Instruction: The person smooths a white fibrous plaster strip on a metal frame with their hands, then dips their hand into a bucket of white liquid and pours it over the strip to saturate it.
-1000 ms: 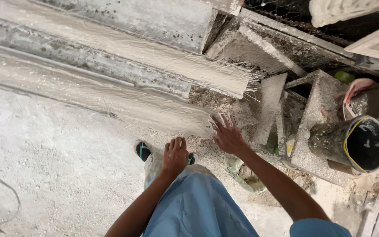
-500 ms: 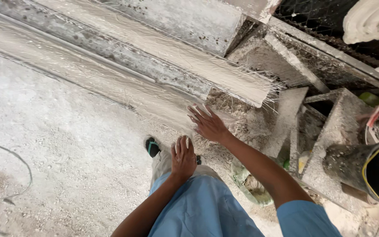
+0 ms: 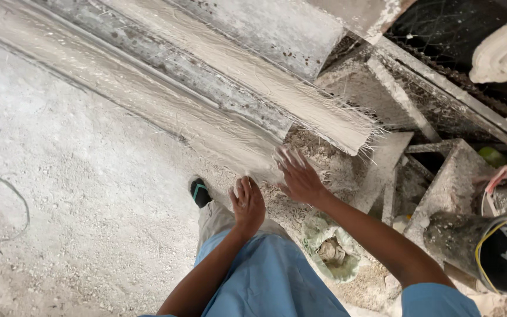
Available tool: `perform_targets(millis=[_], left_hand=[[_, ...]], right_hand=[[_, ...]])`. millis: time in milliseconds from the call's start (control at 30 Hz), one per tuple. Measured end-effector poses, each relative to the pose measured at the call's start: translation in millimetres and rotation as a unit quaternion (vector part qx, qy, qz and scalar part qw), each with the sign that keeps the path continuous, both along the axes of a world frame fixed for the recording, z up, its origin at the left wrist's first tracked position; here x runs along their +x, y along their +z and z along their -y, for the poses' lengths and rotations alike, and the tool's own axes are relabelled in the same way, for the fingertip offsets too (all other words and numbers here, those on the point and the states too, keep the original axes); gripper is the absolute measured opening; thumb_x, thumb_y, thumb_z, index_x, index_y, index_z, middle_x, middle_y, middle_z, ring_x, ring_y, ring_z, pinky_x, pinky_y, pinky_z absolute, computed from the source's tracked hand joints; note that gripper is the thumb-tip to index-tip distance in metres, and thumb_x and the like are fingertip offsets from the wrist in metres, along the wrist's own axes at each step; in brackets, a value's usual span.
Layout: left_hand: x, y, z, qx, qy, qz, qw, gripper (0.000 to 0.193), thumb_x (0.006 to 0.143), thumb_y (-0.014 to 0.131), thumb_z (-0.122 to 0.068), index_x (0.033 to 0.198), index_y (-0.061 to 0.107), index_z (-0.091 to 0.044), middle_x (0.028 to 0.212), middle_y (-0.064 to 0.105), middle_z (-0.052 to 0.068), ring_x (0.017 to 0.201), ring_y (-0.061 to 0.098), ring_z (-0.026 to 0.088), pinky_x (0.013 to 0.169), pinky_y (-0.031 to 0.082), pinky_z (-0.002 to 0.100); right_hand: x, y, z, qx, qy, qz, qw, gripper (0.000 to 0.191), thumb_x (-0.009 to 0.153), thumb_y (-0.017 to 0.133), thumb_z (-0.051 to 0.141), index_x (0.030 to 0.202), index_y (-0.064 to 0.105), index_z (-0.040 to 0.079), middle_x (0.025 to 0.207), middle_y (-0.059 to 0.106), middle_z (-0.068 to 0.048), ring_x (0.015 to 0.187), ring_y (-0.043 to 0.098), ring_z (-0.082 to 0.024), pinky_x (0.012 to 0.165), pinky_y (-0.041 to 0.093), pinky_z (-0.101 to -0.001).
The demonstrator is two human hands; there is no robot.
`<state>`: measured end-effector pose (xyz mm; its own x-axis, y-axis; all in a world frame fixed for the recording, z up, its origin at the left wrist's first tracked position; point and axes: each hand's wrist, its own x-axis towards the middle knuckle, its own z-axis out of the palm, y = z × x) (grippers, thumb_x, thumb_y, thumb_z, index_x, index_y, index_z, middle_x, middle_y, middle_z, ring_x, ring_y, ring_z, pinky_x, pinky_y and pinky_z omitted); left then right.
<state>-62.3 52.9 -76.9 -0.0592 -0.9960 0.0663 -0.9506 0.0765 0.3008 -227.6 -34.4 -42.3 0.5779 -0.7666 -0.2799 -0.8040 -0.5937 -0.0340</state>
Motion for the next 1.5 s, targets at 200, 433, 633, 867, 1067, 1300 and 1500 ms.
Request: perform_targets(millis=[200, 433, 633, 867, 1067, 1300, 1500], left_hand=[[23.7, 6.4, 23.1, -0.028, 0.070, 0.031, 0.997, 0.056, 0.087, 0.059, -0.015, 0.135, 0.052, 0.012, 0.139, 0.047, 0.022, 0.135, 0.042, 0.038, 0.107, 0.034, 0.062], [80.9, 20.1, 68.7, -0.041, 0.145, 0.019, 0.988, 0.045, 0.096, 0.058, -0.019, 0.133, 0.056, 0.008, 0.134, 0.050, 0.019, 0.133, 0.044, 0.036, 0.105, 0.034, 0.064], [131.8, 19.8, 96.3, -0.041, 0.140, 0.111, 0.983, 0.056, 0.090, 0.058, -0.020, 0.138, 0.054, 0.009, 0.144, 0.049, 0.023, 0.139, 0.041, 0.038, 0.110, 0.029, 0.064], [160.7, 24.1, 116.8, 0.060, 0.091, 0.160, 0.981, 0.055, 0.089, 0.059, -0.020, 0.139, 0.056, 0.002, 0.144, 0.048, 0.021, 0.142, 0.037, 0.039, 0.117, 0.023, 0.065], [224.4, 29.2, 152.3, 0.155, 0.044, 0.085, 0.983, 0.045, 0.094, 0.056, -0.016, 0.137, 0.056, -0.001, 0.142, 0.049, 0.025, 0.140, 0.039, 0.040, 0.113, 0.027, 0.070], [251.7, 15.3, 143.4, 0.073, -0.055, 0.020, 0.996, 0.034, 0.094, 0.057, -0.011, 0.126, 0.069, -0.013, 0.135, 0.055, 0.025, 0.126, 0.052, 0.037, 0.107, 0.040, 0.062], [251.1, 8.1, 139.9, 0.094, 0.003, -0.052, 0.994, 0.040, 0.091, 0.061, -0.013, 0.130, 0.070, -0.016, 0.126, 0.059, 0.019, 0.121, 0.054, 0.034, 0.104, 0.041, 0.056]], right_hand=[[48.4, -25.1, 5.9, -0.057, 0.046, 0.011, 0.997, 0.065, 0.103, 0.046, 0.050, 0.151, 0.046, 0.006, 0.169, 0.023, -0.012, 0.155, 0.021, -0.025, 0.125, 0.008, -0.0603], [152.0, -11.3, 64.7, -0.114, 0.084, 0.019, 0.990, 0.066, 0.101, 0.049, 0.047, 0.153, 0.045, 0.007, 0.170, 0.021, -0.011, 0.157, 0.017, -0.024, 0.126, 0.006, -0.0561], [210.3, -6.0, 90.1, -0.184, 0.091, -0.013, 0.979, 0.065, 0.102, 0.045, 0.042, 0.158, 0.038, 0.010, 0.172, 0.015, -0.011, 0.159, 0.008, -0.024, 0.127, 0.003, -0.0545], [251.9, -1.2, 113.2, -0.102, 0.073, -0.006, 0.992, 0.071, 0.102, 0.042, 0.045, 0.161, 0.030, 0.006, 0.172, 0.008, -0.012, 0.159, 0.002, -0.025, 0.126, -0.001, -0.0541], [280.6, -3.9, 140.9, -0.041, 0.081, -0.015, 0.996, 0.065, 0.105, 0.033, 0.046, 0.157, 0.031, 0.007, 0.171, 0.006, -0.012, 0.158, 0.001, -0.027, 0.126, 0.000, -0.0537], [264.3, -12.2, 146.6, -0.078, 0.031, 0.038, 0.996, 0.066, 0.105, 0.039, 0.042, 0.156, 0.035, -0.001, 0.170, 0.011, -0.020, 0.157, 0.011, -0.037, 0.126, 0.005, -0.0537], [245.3, -9.7, 124.9, -0.061, 0.058, 0.005, 0.996, 0.073, 0.099, 0.047, 0.050, 0.150, 0.043, -0.002, 0.168, 0.018, -0.019, 0.156, 0.015, -0.035, 0.125, 0.008, -0.0558]])
